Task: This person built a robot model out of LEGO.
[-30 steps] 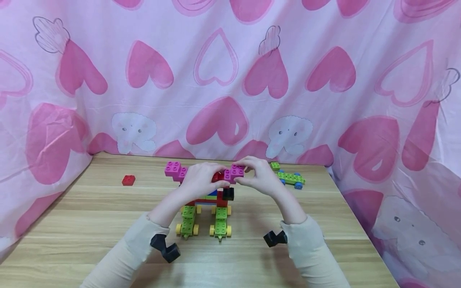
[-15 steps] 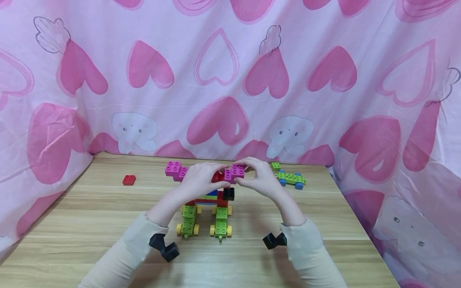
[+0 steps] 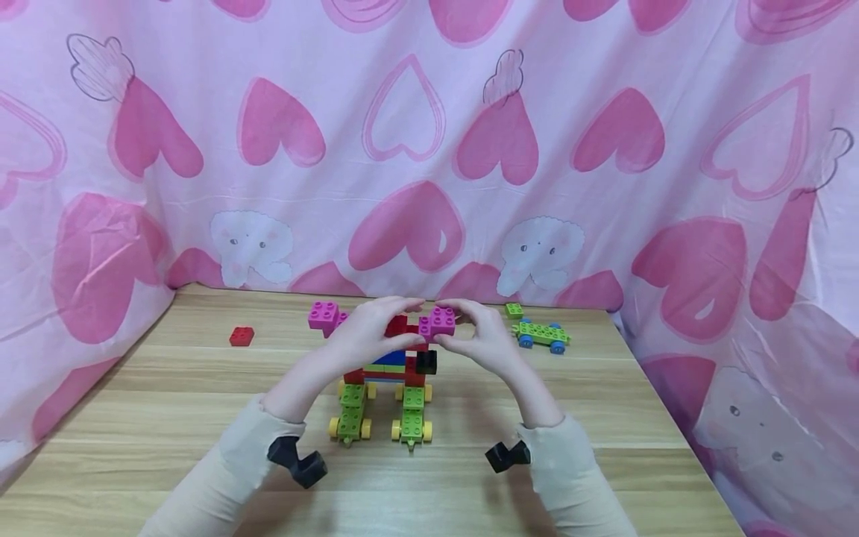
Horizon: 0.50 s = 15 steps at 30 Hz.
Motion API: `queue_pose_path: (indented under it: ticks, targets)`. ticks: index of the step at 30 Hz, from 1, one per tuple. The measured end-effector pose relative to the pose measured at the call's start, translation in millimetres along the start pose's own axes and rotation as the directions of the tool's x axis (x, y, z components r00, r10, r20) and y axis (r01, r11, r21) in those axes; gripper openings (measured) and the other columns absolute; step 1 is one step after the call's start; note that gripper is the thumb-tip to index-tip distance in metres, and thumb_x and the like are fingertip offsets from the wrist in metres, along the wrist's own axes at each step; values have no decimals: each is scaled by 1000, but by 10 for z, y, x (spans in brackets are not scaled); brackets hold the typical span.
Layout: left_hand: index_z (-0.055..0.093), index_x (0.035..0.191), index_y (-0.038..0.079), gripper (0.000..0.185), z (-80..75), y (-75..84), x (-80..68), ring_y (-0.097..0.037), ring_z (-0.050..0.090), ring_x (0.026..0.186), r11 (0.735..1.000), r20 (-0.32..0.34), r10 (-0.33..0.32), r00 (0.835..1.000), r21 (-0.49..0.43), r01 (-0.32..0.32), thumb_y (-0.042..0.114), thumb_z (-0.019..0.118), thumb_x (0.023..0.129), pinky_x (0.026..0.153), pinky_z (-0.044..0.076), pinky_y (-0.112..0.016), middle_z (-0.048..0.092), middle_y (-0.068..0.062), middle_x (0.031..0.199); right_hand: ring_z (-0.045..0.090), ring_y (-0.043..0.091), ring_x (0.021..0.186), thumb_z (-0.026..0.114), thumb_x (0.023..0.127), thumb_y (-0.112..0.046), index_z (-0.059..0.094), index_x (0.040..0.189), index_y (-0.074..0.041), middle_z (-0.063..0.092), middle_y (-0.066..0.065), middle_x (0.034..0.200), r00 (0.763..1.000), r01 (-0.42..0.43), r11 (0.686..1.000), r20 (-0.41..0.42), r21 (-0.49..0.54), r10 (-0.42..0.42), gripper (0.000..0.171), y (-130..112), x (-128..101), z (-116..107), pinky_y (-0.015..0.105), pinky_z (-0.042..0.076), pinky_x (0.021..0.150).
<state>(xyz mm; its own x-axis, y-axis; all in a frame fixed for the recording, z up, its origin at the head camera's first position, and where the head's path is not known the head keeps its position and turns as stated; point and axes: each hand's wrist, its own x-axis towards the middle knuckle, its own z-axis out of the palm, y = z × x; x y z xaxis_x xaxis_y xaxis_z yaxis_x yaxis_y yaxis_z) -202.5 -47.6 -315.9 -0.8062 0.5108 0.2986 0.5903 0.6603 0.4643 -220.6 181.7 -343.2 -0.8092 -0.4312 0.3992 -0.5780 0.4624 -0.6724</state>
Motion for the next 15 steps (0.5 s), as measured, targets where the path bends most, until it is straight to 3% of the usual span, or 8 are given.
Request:
queue_pose_path:
  ticks: [7,9,15]
  targets:
    - [59,134,14,47,-131,30,-80,-20,60,121,996,-70,83,994,24,-82,29,70,91,98,53,-37,66,-4,129,66,25,107,78,82,-7,60,129,-3,67,13,123,1000,11,1000,-24,17,-10,50,-20,-4,2,28,53,94]
    - [62,132,13,44,-176,20,-109,-20,62,119,993,-102,121,987,24,-119,28,70,91,97,53,-36,68,-4,124,64,25,109,78,82,-8,60,129,-3,66,13,125,1000,4,1000,-22,20,-3,51,-39,-2,4,30,52,96]
    - [66,124,11,37,-313,-53,-208,-21,65,113,972,-218,236,947,40,-233,24,72,90,94,55,-37,71,-4,117,62,27,115,79,82,-10,58,130,-1,64,13,128,1000,-22,999,-9,49,23,53,-98,17,16,32,51,99]
